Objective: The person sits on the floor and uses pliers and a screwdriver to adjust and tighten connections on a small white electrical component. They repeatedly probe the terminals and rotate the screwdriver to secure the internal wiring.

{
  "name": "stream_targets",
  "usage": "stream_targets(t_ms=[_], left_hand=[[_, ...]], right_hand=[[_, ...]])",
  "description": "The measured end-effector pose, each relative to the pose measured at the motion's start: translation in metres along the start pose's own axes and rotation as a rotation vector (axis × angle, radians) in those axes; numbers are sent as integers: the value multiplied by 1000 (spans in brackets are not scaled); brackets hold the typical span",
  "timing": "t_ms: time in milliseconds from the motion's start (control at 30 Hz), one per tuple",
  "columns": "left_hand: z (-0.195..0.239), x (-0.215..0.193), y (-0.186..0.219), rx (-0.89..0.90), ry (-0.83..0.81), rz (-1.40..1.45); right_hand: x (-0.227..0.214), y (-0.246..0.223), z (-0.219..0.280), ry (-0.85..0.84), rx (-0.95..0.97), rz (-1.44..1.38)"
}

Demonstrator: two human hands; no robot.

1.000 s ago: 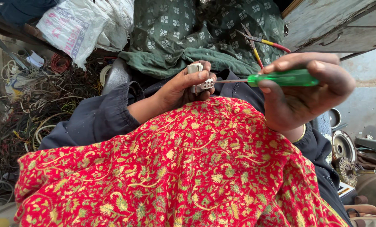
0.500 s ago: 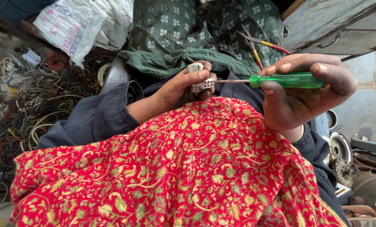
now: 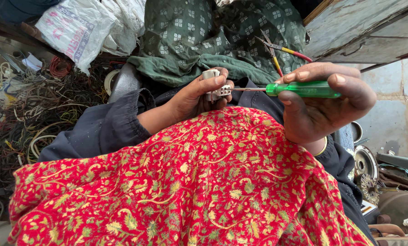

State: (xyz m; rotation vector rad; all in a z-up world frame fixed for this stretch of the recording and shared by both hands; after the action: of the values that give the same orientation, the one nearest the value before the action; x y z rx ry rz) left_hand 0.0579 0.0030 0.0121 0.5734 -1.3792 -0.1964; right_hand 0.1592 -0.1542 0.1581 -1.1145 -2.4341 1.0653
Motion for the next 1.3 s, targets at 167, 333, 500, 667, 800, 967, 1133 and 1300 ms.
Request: stream_targets(t_ms=[167,333,500,667,800,967,1133,1300], left_hand=[[-2,-13,-2,-2,123,-48],[-5,-14,-4,3,71,39],[-8,-25,-7,-11,133,55],[-7,-29,-7,-3,168,36],[-6,-19,-3,33,71,21],[-5,-7,8,102,-39,92],[-6,-1,31,190,-38,86],[1,14,71,340,-146,21]], right_hand=[[9,-7,-4,-57,-79,-26],[17,-16,-12,-213,-200,0],[28,-19,-13,-397,-32,45],[34,-23,-19,-375,40,39],[25,-21,-18,-217,69,54],[13,-20,-11,-146,41,247],[5,-30,-12,-92,69,563],[18,-28,-20,-247,237,543]])
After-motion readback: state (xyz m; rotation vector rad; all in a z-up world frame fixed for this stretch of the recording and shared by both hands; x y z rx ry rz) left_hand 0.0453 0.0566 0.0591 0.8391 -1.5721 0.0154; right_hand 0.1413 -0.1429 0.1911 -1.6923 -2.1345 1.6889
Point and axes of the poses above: each hand's wrist, its own z-axis away from the middle knuckle, its own x-axis out of the palm, y = z × x, the point moved 8 cm from there along -z, towards the middle knuckle, and after that the axes turned 15 degrees about x, right-handed, at the moved point
